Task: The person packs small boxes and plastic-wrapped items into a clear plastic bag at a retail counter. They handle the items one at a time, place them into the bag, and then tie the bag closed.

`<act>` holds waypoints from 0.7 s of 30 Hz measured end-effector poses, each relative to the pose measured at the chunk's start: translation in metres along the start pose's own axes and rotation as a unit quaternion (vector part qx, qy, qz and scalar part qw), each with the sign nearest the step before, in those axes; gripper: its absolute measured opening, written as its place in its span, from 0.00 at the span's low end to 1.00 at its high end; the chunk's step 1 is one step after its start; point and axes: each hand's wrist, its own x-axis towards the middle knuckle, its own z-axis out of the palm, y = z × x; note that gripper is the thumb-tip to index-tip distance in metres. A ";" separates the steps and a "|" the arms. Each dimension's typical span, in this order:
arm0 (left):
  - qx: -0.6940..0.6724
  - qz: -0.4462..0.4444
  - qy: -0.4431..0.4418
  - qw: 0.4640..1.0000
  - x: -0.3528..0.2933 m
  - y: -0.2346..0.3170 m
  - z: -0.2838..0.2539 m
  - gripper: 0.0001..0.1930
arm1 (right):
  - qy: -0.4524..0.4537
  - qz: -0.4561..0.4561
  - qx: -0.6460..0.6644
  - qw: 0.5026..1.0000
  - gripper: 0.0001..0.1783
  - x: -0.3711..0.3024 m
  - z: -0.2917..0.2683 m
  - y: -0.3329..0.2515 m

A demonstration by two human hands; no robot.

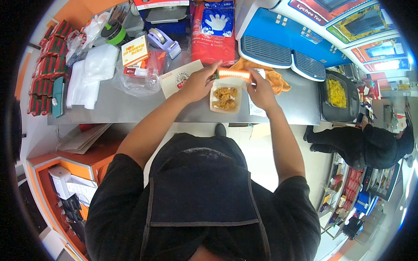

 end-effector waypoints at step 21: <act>-0.090 -0.257 0.342 0.900 -0.130 0.024 0.177 0.67 | -0.212 -0.259 -0.203 0.920 0.42 -0.050 0.045 0.044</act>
